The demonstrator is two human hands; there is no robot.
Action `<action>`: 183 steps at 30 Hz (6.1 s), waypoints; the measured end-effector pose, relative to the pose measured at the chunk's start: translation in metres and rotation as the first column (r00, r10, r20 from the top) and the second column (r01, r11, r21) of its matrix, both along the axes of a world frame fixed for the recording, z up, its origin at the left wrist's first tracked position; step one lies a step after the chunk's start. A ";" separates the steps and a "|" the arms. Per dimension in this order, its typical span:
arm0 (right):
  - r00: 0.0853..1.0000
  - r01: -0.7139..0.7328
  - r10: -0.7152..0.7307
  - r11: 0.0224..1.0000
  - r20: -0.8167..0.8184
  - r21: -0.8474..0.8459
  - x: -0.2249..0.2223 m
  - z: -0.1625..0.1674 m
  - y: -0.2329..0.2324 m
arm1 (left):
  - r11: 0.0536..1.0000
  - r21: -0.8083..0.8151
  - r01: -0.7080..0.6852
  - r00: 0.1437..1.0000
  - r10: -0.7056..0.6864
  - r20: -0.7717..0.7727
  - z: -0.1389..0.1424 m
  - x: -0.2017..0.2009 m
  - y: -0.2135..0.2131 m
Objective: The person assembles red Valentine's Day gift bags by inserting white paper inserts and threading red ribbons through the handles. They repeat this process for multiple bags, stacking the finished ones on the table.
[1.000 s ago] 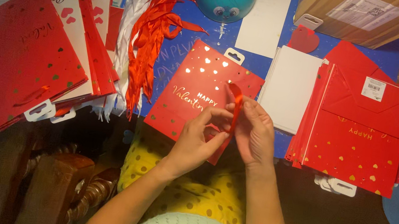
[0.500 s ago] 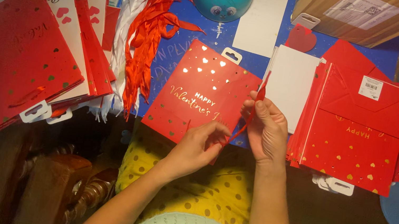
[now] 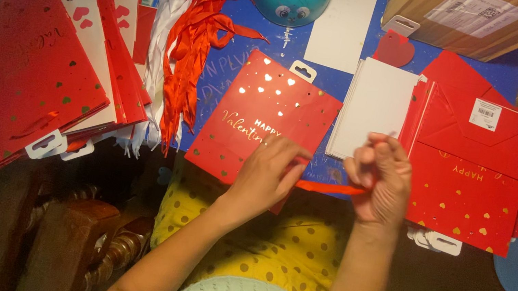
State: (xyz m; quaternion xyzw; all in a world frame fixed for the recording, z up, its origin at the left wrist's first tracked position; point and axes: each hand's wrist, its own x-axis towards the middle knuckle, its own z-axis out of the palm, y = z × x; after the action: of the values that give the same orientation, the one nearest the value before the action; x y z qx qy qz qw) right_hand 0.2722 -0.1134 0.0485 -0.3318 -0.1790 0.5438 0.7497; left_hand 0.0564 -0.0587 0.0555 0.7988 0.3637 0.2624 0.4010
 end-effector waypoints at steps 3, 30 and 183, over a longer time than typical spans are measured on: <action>0.991 0.029 -0.060 0.970 0.122 0.242 0.021 0.037 -0.031 | 0.971 0.236 -0.044 0.983 0.084 -0.163 -0.005 0.018 0.008; -0.215 0.157 0.109 0.985 0.971 -0.076 -0.080 0.024 -0.004 | 0.995 -0.002 -0.097 0.994 0.097 -0.046 -0.015 -0.017 0.031; 0.678 0.020 0.288 0.913 0.676 -0.408 -0.048 -0.025 0.040 | 0.715 -0.685 0.138 0.873 0.238 0.425 -0.052 0.010 0.062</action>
State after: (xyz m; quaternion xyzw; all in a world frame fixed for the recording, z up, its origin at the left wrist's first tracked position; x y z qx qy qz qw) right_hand 0.2241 -0.0737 0.0238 -0.6442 -0.3744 0.4471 0.4950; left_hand 0.0659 0.0032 0.0032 0.4855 0.3454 0.3082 0.7416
